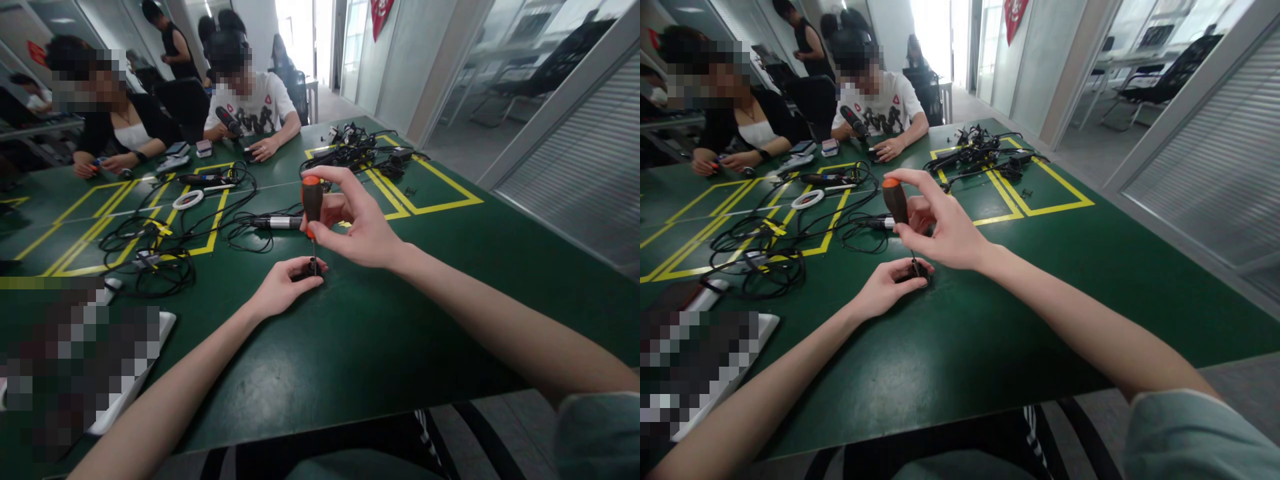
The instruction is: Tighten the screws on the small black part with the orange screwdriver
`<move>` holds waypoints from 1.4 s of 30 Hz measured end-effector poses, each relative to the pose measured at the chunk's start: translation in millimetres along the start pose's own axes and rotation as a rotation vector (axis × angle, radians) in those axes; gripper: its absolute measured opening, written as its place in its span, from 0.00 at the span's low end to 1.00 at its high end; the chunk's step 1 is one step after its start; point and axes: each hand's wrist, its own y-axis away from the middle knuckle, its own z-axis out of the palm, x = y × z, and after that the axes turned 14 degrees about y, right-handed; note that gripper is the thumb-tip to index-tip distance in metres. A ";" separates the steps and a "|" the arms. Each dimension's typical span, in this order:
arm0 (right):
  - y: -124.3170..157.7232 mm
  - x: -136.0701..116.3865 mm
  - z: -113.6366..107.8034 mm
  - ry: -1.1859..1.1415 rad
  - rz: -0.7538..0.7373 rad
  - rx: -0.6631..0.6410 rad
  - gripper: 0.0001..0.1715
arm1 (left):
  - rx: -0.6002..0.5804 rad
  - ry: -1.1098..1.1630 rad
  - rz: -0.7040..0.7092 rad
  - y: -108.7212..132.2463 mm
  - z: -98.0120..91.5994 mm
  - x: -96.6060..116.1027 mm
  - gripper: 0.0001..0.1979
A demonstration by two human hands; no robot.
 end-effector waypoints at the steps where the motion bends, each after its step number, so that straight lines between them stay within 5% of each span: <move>1: 1.1 1.0 0.2 0.001 -0.003 -0.004 0.35 | -0.001 0.001 0.000 -0.1 0.1 0.1 0.17; 14: 3.0 -4.3 1.3 -0.007 -0.029 -0.023 0.35 | 0.002 0.003 0.006 -1.2 -1.2 -3.6 0.18; 24: 4.3 -3.5 2.0 0.135 -0.124 0.088 0.34 | -0.003 0.008 0.016 -0.8 -1.7 -3.4 0.18; 32: 3.8 -11.1 -7.0 0.288 -0.265 -0.025 0.32 | -0.006 0.006 0.029 -1.3 -0.9 -4.2 0.17; 37: 4.8 -8.8 -2.0 0.356 -0.288 0.053 0.30 | -0.012 0.014 0.035 -0.9 -0.7 -5.0 0.17; 42: 4.5 -1.6 4.2 0.512 -0.484 0.211 0.27 | -0.011 0.010 0.016 -0.8 -0.6 -4.0 0.19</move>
